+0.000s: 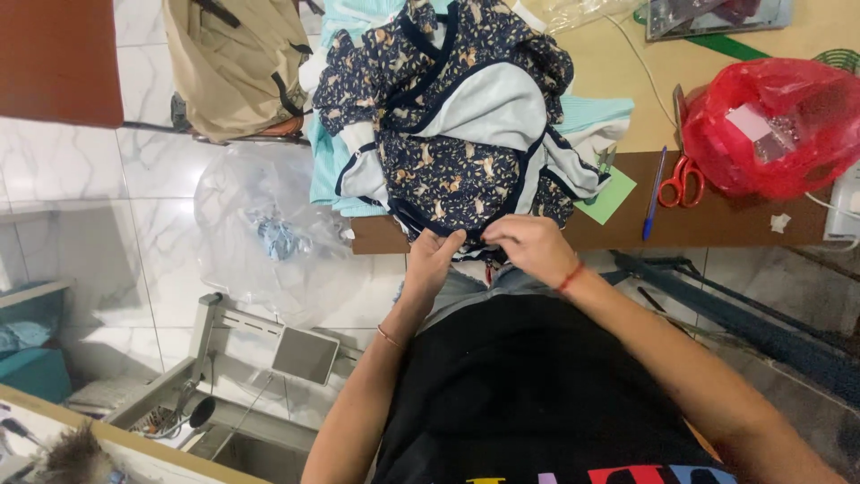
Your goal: Inspecting patterned garments and placing them into a bag for packaging
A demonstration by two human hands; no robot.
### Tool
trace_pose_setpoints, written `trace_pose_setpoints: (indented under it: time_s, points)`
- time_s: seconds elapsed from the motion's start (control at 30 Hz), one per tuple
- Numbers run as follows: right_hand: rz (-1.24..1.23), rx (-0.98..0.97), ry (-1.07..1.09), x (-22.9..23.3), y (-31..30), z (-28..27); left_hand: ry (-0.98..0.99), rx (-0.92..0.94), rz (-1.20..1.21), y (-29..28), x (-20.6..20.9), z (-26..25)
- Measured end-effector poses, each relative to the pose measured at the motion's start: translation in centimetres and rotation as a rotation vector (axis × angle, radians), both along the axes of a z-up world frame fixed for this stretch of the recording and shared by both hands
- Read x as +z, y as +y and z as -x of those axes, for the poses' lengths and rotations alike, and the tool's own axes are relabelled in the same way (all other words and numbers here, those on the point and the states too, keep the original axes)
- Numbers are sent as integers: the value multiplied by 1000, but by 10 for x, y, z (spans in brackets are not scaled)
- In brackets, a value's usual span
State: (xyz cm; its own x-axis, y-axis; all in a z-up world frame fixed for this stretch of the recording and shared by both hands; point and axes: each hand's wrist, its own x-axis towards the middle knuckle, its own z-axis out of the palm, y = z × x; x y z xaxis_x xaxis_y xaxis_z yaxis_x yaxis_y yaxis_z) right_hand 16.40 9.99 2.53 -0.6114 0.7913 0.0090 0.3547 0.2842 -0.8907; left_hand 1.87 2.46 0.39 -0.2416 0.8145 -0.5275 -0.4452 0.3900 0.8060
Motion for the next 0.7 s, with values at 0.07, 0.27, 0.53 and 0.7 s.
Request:
trace_pose_setpoints:
  time_s: [0.07,0.27,0.53,0.7]
  points:
    - [61,-153,-27,29,8,-8,-6,-2,24,4,18,7]
    - [100,-631,-11,-33,38,-93,-50,-18,183,-3,-1,17]
    - [-294,-783,-644,-141,60,-150,-242,-53,271,23,39,23]
    - [-223,-809,-677,-97,43,-130,434,-149,212,6,64,35]
